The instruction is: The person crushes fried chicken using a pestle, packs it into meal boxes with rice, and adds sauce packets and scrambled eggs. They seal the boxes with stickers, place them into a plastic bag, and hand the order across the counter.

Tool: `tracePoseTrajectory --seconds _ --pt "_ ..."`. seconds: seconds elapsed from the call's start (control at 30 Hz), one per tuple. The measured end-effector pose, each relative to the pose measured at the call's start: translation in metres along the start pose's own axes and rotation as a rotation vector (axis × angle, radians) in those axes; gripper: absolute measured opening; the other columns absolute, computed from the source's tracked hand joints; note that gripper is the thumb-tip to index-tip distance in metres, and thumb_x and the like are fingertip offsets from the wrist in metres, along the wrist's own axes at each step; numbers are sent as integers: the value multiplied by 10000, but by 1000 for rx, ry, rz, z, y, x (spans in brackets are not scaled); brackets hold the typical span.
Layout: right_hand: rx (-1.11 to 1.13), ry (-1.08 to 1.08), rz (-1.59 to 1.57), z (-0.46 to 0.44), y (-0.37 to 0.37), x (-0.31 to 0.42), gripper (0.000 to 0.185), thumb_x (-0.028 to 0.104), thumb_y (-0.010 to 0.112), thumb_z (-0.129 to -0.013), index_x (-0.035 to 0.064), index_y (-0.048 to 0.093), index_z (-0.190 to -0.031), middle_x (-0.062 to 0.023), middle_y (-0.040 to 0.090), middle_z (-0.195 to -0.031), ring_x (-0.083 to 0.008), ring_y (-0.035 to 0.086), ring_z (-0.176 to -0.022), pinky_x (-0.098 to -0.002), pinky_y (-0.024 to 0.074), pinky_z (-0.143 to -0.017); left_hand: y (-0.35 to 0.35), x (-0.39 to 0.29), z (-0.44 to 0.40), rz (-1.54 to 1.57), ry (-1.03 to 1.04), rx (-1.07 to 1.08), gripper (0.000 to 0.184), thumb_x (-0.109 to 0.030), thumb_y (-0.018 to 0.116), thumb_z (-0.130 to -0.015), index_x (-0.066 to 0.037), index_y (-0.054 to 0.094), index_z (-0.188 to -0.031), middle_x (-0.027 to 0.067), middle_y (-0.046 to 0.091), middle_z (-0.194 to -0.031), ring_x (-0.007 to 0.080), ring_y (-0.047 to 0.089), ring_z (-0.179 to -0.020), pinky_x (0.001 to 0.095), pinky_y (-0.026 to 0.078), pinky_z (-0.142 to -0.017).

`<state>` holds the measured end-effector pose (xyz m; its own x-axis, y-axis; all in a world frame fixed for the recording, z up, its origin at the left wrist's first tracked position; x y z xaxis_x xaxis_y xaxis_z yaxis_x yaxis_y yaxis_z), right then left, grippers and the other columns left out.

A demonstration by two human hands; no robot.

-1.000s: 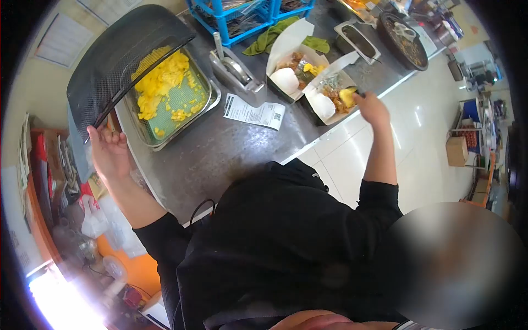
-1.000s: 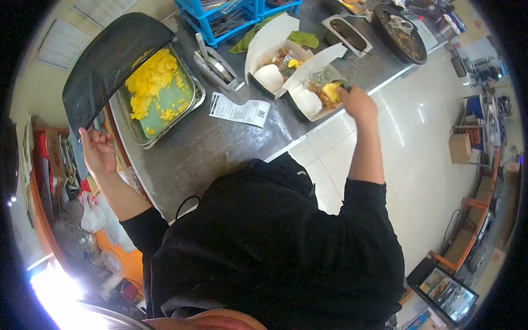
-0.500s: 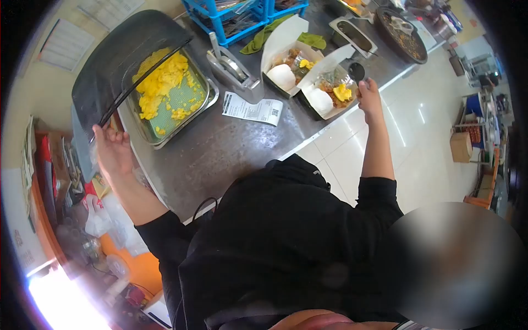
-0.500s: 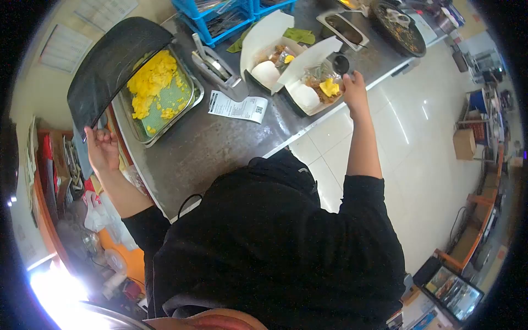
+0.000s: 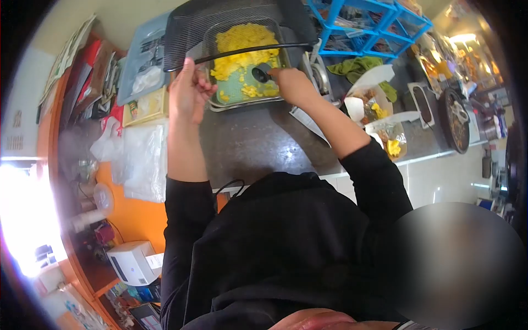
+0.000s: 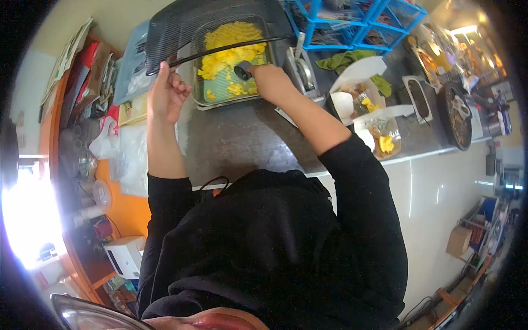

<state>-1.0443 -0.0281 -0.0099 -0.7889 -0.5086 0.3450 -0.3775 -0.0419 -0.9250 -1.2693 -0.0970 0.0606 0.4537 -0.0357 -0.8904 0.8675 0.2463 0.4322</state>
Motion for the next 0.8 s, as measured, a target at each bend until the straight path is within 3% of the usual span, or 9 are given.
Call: tracePoseTrajectory --seconds 0.1,0.2,0.23,0.33,0.43,0.53,0.63,0.8 --pt "201 -8 208 -34 33 5 322 70 535 -833 200 678 -1090 -131 683 -1003 -312 666 -915 -440 524 -772 1 1 2 -9 -7 -8 301 -413 510 -967 -115 546 -941 -40 437 -629 93 500 -588 309 519 -619" --pt "220 -285 201 -43 60 -1 347 68 542 -802 213 678 -1087 -116 691 -923 -294 658 -895 -419 514 -786 -1 -1 2 -17 -21 -14 294 -405 509 -969 -117 530 -917 -35 434 -622 94 500 -583 309 524 -610" --pt "273 -300 223 -42 47 6 318 83 502 -850 238 709 -1033 -106 688 -981 -271 648 -983 -409 482 -867 -2 0 2 1 -26 -18 298 -405 510 -968 -112 521 -914 -32 429 -617 95 501 -579 304 526 -604" --pt "270 -363 339 -42 21 -10 274 112 537 -829 247 733 -965 -91 691 -982 -260 649 -975 -394 471 -884 -5 -3 3 1 -25 -49 297 -405 510 -969 -112 521 -920 -33 424 -616 95 496 -573 306 526 -602" --pt "299 -179 216 -38 8 -43 188 158 625 -781 180 729 -936 -103 693 -886 -289 656 -867 -418 510 -780 -8 -1 -1 27 -8 -62 301 -407 508 -969 -110 520 -920 -33 418 -617 96 490 -576 306 522 -610" --pt "354 43 44 -40 15 -69 200 182 661 -761 149 724 -948 -124 690 -869 -305 655 -856 -417 510 -769 -4 0 -2 18 -13 -82 301 -411 504 -970 -115 518 -920 -34 414 -619 97 485 -584 306 512 -617" --pt "179 128 -3 -29 9 -66 239 197 584 -778 158 733 -961 -140 697 -931 -308 662 -901 -414 511 -837 4 0 -3 10 -12 -36 325 -402 494 -977 -105 512 -847 -21 447 -638 95 490 -594 316 517 -635" --pt "0 376 -416 -11 -5 -78 277 214 651 -767 107 722 -1012 -159 701 -892 -298 679 -819 -386 512 -776 7 1 -2 21 -14 -42 317 -400 505 -972 -109 518 -848 -21 442 -636 102 489 -591 317 510 -631"
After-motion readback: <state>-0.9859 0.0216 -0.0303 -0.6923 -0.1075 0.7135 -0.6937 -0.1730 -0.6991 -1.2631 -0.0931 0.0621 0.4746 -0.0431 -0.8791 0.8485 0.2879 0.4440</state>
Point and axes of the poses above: each hand's wrist, its own z-axis away from the middle knuckle, its own y-axis out of the palm, x = y × z, the point moved 5 cm from there along -z, towards the middle knuckle
